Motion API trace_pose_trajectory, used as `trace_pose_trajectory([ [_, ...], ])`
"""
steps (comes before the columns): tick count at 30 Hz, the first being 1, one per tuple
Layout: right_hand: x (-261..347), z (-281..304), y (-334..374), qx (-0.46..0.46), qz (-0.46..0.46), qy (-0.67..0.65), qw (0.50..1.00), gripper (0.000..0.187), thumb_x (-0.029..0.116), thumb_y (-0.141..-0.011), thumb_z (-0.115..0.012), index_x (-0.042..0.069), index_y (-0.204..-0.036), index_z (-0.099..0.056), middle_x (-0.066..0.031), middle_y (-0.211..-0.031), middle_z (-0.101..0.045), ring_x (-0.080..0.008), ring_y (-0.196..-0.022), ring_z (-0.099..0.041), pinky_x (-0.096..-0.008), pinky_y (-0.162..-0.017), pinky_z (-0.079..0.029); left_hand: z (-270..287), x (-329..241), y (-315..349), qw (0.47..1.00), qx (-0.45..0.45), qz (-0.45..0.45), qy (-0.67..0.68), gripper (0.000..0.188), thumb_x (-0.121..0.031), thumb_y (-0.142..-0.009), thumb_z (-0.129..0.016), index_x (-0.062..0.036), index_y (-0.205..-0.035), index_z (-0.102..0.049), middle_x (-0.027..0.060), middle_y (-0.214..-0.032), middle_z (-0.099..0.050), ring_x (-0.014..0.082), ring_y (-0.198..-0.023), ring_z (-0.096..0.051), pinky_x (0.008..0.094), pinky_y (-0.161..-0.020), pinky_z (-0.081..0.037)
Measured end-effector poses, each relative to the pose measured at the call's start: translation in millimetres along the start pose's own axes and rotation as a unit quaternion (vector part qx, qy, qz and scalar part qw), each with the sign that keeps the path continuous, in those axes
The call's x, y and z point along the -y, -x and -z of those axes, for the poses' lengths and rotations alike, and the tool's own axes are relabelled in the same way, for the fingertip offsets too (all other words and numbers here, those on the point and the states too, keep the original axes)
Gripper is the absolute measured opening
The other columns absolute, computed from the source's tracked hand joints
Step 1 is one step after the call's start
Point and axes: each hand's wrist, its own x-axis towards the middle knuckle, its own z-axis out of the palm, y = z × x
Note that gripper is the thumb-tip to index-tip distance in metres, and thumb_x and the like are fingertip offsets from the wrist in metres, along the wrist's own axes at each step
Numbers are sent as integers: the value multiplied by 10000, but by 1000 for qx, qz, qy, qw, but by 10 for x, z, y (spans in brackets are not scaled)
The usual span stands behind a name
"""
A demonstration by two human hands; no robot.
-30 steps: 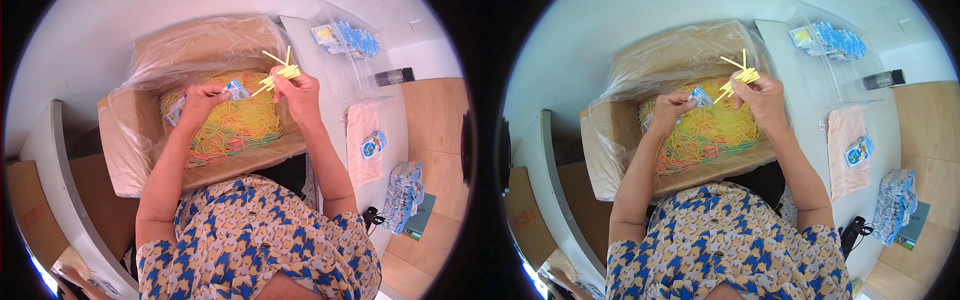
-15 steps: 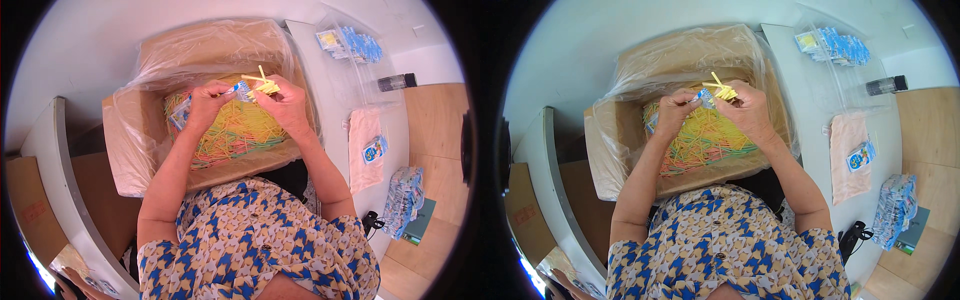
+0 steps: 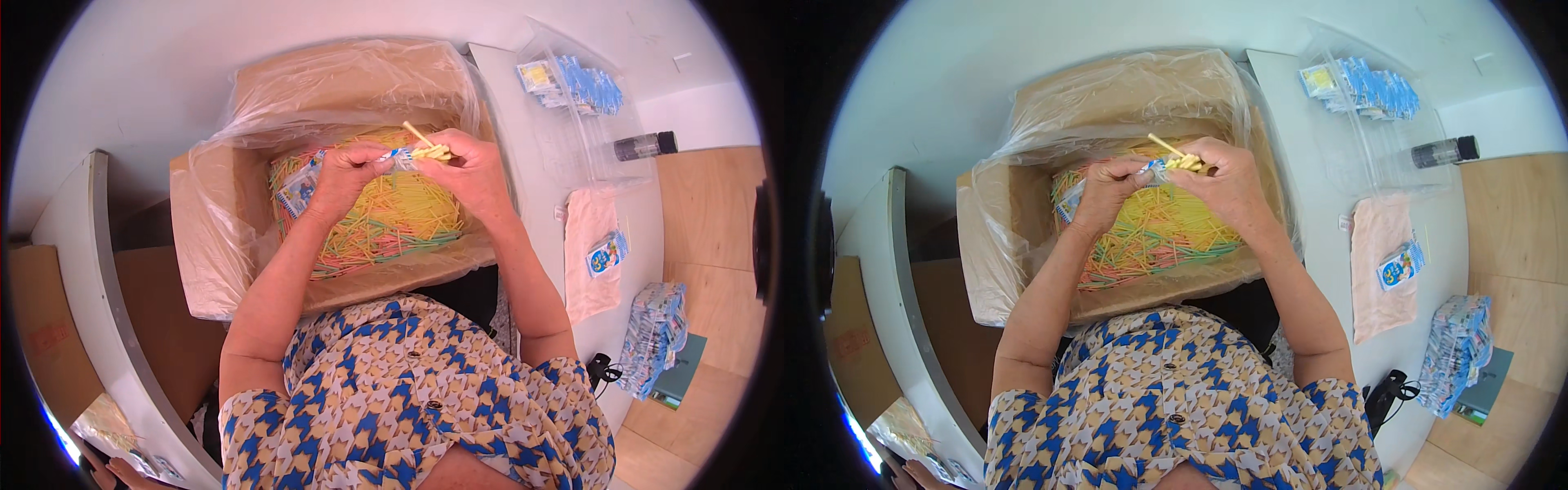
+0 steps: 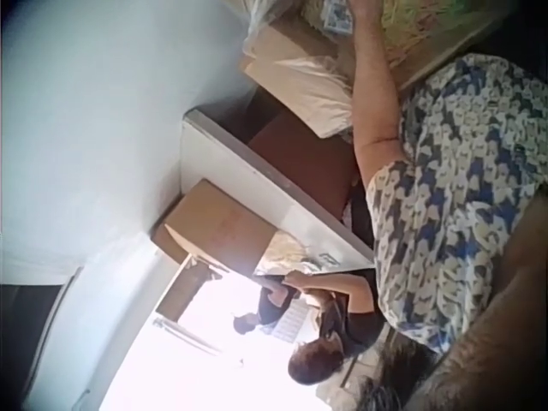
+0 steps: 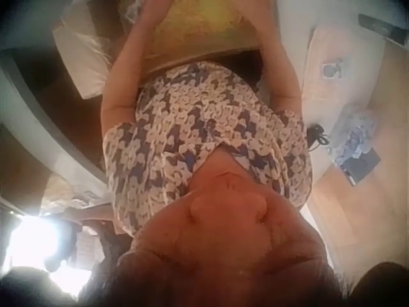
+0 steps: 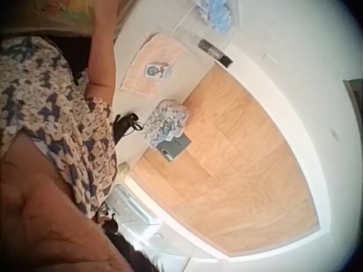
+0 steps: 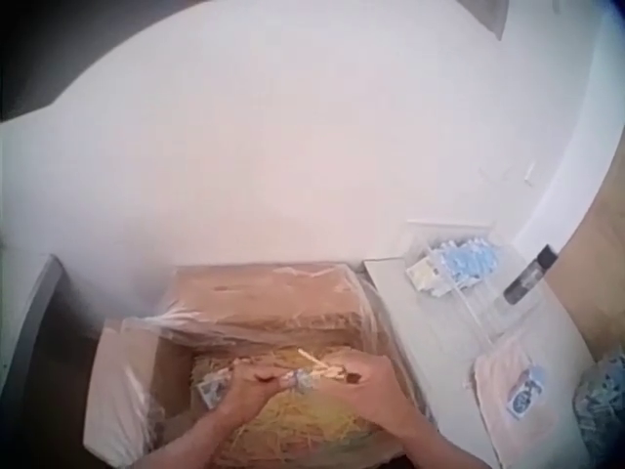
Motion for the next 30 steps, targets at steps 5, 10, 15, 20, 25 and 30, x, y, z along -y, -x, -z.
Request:
trace_pose_trajectory([
  [5, 106, 45, 46, 11, 23, 5, 1000, 181, 2, -778, -699, -9, -956, -668, -42, -912, -635, -67, -787, -578, -187, -642, -466, 11, -17, 45, 999, 8, 32, 30, 168, -97, -843, -666, 6, -972, -697, 27, -901, -659, 95, -829, -574, 236, -754, -468],
  [10, 73, 58, 54, -13, 64, -10, 998, 147, 9, -795, -686, -10, -940, -668, -32, -896, -631, -68, -759, -570, -185, -631, -457, 18, -28, 39, 998, 30, 60, 14, 213, -154, -872, -641, 2, -1010, -688, 8, -890, -673, 86, -829, -575, 248, -783, -460],
  [15, 169, 133, 24, -63, 75, -14, 995, 69, 21, -821, -666, -12, -881, -661, -13, -791, -618, -40, -652, -518, -177, -556, -404, 17, 16, 30, 996, 31, 69, 49, 233, -177, -875, -641, 11, -1005, -687, 17, -891, -674, 85, -822, -575, 250, -785, -456],
  [20, 167, 229, 49, -82, 114, 92, 986, 69, 36, -825, -667, -9, -876, -659, 0, -716, -601, -41, -613, -507, -184, -530, -396, 26, 37, 28, 996, 25, 68, 50, 232, -178, -879, -636, 15, -996, -688, 21, -889, -676, 87, -823, -580, 250, -795, -456],
  [25, 164, 238, 88, -58, 99, 97, 989, 73, 42, -824, -667, -4, -880, -662, 4, -667, -591, -48, -598, -506, -190, -529, -405, 52, 76, 2, 998, 42, 50, 23, 212, -162, -874, -642, 9, -986, -694, 22, -885, -675, 84, -822, -579, 247, -783, -459],
  [30, 271, 210, 120, -61, 194, 182, 962, 53, 19, -810, -669, 2, -860, -662, 15, -661, -596, -34, -583, -494, -188, -516, -397, 20, 34, 21, 998, 28, 48, 14, 191, -149, -874, -640, 19, -946, -697, -1, -832, -656, 63, -769, -551, 229, -721, -454],
])
